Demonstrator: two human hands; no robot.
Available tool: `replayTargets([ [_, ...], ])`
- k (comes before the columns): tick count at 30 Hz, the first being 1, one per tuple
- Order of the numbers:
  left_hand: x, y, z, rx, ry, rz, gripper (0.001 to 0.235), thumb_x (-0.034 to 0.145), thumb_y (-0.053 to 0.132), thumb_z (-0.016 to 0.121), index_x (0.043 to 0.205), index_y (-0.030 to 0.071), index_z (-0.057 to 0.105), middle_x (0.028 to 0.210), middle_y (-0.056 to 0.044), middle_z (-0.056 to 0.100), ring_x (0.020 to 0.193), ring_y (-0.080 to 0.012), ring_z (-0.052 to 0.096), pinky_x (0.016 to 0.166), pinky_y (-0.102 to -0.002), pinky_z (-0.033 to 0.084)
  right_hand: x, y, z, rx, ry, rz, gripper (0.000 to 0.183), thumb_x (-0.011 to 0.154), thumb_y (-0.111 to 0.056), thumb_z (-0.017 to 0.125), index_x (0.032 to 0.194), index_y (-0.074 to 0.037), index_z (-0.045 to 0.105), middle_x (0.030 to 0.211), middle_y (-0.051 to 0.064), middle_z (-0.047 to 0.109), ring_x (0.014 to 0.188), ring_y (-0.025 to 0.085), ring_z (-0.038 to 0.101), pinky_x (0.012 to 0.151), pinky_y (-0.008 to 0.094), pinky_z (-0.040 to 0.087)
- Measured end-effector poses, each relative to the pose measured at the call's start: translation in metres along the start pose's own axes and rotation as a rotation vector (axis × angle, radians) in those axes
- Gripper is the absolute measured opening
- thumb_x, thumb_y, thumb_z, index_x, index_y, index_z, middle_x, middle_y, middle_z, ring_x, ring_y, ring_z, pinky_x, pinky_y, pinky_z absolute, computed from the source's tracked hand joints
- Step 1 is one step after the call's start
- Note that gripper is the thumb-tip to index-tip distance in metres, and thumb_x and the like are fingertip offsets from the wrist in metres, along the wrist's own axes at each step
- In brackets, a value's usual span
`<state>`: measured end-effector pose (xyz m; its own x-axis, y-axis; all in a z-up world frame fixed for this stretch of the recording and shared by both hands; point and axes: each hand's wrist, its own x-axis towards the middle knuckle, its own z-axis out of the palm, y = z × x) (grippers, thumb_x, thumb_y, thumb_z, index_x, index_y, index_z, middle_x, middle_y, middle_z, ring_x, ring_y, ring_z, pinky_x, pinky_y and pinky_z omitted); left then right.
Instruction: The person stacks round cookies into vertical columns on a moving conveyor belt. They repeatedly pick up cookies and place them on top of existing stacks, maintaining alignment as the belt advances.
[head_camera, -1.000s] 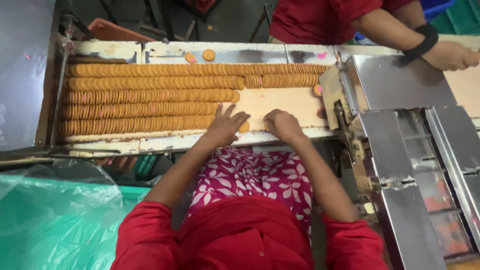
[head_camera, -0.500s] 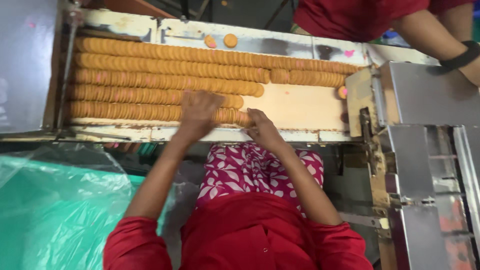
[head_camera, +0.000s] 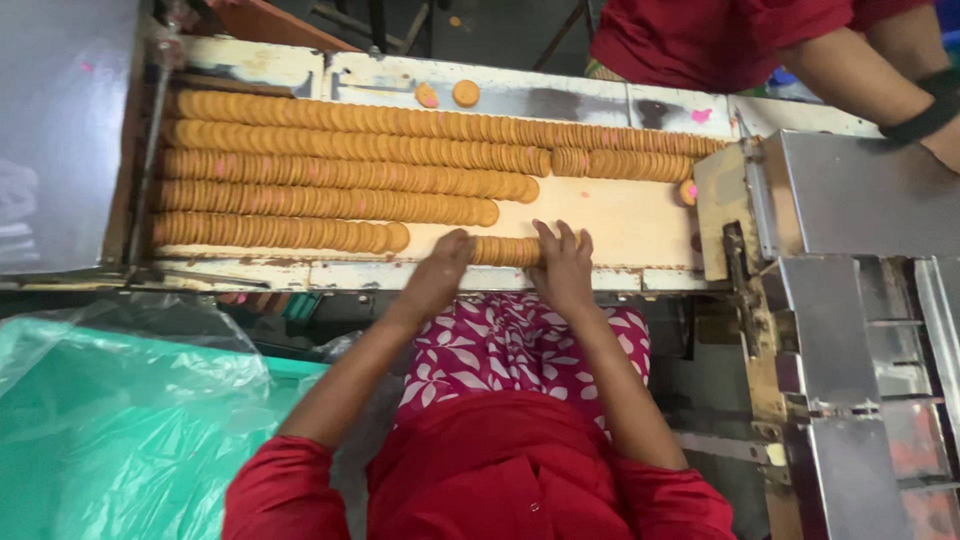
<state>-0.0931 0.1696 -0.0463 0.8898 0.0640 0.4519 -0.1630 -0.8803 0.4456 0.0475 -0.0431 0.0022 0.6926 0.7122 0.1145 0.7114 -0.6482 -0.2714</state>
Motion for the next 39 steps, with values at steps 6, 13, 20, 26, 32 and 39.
replayTargets([
  [6,0.046,0.071,0.024,0.179,0.021,-0.155,0.073,0.074,0.035,0.08,0.137,0.009,0.055,0.13,-0.022,0.056,0.126,-0.0408,0.049,0.095,-0.051,0.045,-0.016,0.007,0.003,-0.07,0.093,-0.052,0.071,0.08,-0.027,0.081,0.146,-0.02,0.054,0.145,0.026,0.046,0.133,0.057,0.03,0.111,0.066,0.025],
  [13,0.061,0.073,0.026,0.279,-0.067,-0.167,0.07,0.079,0.048,0.081,0.138,0.018,0.059,0.117,-0.012,0.057,0.112,-0.0318,0.054,0.083,-0.048,0.043,-0.016,0.011,0.005,-0.057,0.096,-0.053,0.069,0.083,-0.035,0.081,0.146,-0.021,0.053,0.14,0.022,0.051,0.138,0.051,0.036,0.113,0.067,0.029],
  [20,0.068,0.074,0.024,0.271,-0.134,-0.19,0.059,0.079,0.04,0.08,0.13,0.019,0.061,0.118,-0.011,0.058,0.111,-0.0323,0.055,0.081,-0.051,0.045,0.01,0.064,-0.032,0.075,-0.01,-0.015,0.066,0.081,-0.027,0.082,0.143,-0.017,0.06,0.128,0.016,0.062,0.129,0.041,0.044,0.11,0.057,0.036],
  [26,0.067,0.081,0.032,0.233,-0.152,-0.199,0.06,0.08,0.041,0.081,0.132,0.017,0.062,0.128,-0.015,0.057,0.119,-0.0365,0.052,0.084,-0.055,0.046,-0.025,0.239,-0.196,-0.058,0.569,-0.097,0.057,0.083,-0.017,0.09,0.131,-0.007,0.061,0.126,0.017,0.062,0.119,0.04,0.053,0.103,0.052,0.039],
  [32,0.07,0.091,0.027,0.262,-0.136,-0.181,0.058,0.083,0.04,0.078,0.134,0.018,0.061,0.13,-0.016,0.056,0.121,-0.0391,0.049,0.088,-0.055,0.045,-0.169,0.33,-0.294,-0.361,0.381,0.237,0.061,0.091,-0.023,0.085,0.145,-0.009,0.059,0.134,0.018,0.059,0.135,0.038,0.046,0.119,0.053,0.029],
  [39,0.072,0.093,0.035,0.274,-0.204,-0.18,0.057,0.089,0.04,0.075,0.138,0.015,0.059,0.129,-0.016,0.056,0.12,-0.039,0.05,0.09,-0.056,0.044,-0.236,0.329,-0.27,-0.071,0.029,0.331,0.067,0.069,-0.003,0.08,0.132,-0.017,0.062,0.131,0.011,0.064,0.133,0.036,0.048,0.121,0.06,0.02],
])
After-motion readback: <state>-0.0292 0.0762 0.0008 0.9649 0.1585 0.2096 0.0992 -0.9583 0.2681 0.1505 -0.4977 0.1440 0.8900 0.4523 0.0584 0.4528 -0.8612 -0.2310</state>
